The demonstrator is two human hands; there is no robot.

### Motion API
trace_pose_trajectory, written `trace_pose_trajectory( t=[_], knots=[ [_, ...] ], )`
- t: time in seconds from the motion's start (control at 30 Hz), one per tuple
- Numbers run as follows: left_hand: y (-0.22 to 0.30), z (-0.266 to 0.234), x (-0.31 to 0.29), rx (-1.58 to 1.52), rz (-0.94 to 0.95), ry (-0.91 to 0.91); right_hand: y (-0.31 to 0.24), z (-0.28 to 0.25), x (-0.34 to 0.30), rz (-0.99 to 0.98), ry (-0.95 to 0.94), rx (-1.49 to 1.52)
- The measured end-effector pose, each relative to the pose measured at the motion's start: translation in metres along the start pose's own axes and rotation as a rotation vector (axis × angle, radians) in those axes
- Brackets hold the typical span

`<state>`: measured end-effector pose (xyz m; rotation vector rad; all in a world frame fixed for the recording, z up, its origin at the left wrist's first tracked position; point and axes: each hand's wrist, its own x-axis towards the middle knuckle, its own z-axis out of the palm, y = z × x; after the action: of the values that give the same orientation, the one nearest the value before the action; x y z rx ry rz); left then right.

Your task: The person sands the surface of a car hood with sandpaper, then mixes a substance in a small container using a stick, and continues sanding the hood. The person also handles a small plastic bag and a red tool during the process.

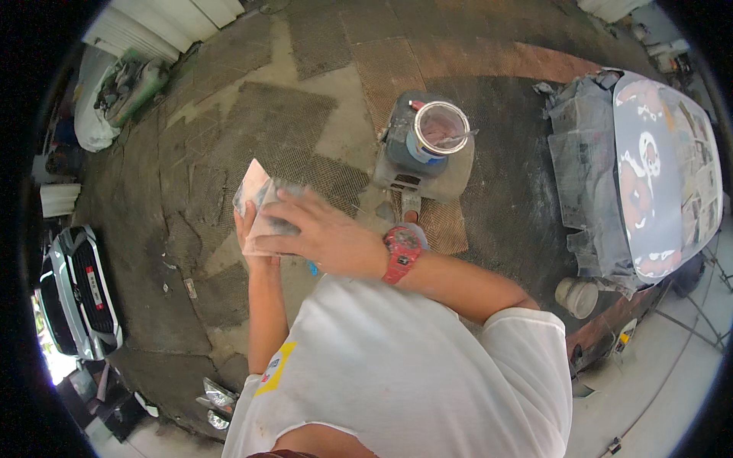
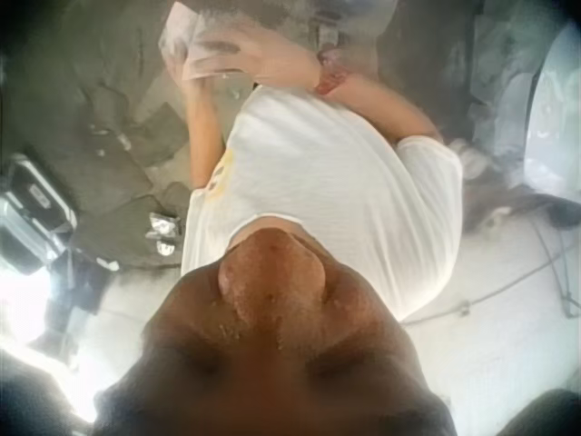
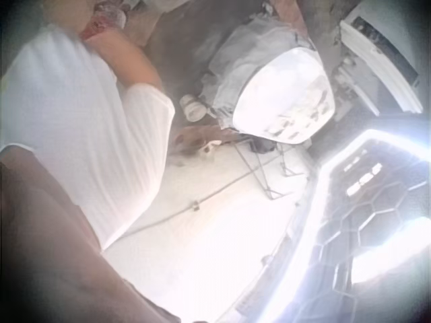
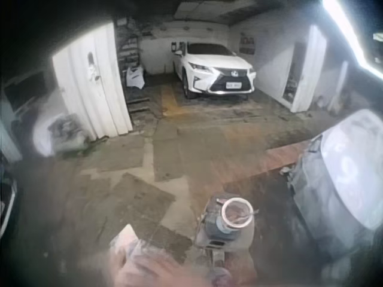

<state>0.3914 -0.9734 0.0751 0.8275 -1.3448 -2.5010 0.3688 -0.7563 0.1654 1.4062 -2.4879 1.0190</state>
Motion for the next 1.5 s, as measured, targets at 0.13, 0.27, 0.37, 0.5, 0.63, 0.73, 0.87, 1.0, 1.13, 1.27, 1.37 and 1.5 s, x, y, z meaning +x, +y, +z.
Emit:
trace_pose_trajectory(
  t=[0.13, 0.27, 0.37, 0.5, 0.63, 0.73, 0.87, 1.0, 1.13, 1.27, 1.37, 1.5],
  knots=[
    [-0.01, 0.073, 0.004, 0.091, -0.003, -0.012, 0.077, 0.003, -0.031, 0.275, -0.104, -0.02],
    [-0.042, 0.105, 0.015, 0.019, -0.2, 0.041, 0.169, -0.03, -0.061, 0.483, -0.008, 0.259],
    [-0.062, 0.148, 0.017, 0.02, -0.329, -0.012, 0.228, -0.035, -0.061, 0.709, 0.507, 0.588],
    [-0.086, 0.204, 0.019, 0.005, -0.423, -0.233, 0.254, -0.021, -0.052, 1.048, 0.604, 1.356],
    [-0.104, 0.216, 0.033, 0.04, -0.432, -0.048, 0.29, -0.052, -0.073, 1.012, 0.063, 1.275],
    [-0.111, 0.218, 0.033, -0.018, -0.382, 0.093, 0.324, -0.074, -0.129, 0.822, 0.416, 0.291],
    [-0.124, 0.209, 0.04, -0.034, -0.382, 0.182, 0.345, -0.112, -0.192, 0.892, 0.133, -0.029],
    [-0.137, 0.212, 0.044, -0.051, -0.414, 0.185, 0.356, -0.089, -0.219, 1.114, -0.121, 0.136],
    [-0.138, 0.232, 0.047, -0.022, -0.406, 0.209, 0.365, -0.073, -0.205, 0.928, 0.027, 0.085],
    [-0.139, 0.235, 0.046, -0.005, -0.396, 0.173, 0.368, -0.083, -0.192, 0.856, -0.08, 0.012],
    [-0.139, 0.231, 0.041, 0.008, -0.388, 0.181, 0.366, -0.099, -0.184, 0.871, -0.123, 0.024],
    [-0.14, 0.219, 0.036, 0.009, -0.393, 0.202, 0.368, -0.099, -0.185, 0.842, -0.007, 0.039]
  ],
)
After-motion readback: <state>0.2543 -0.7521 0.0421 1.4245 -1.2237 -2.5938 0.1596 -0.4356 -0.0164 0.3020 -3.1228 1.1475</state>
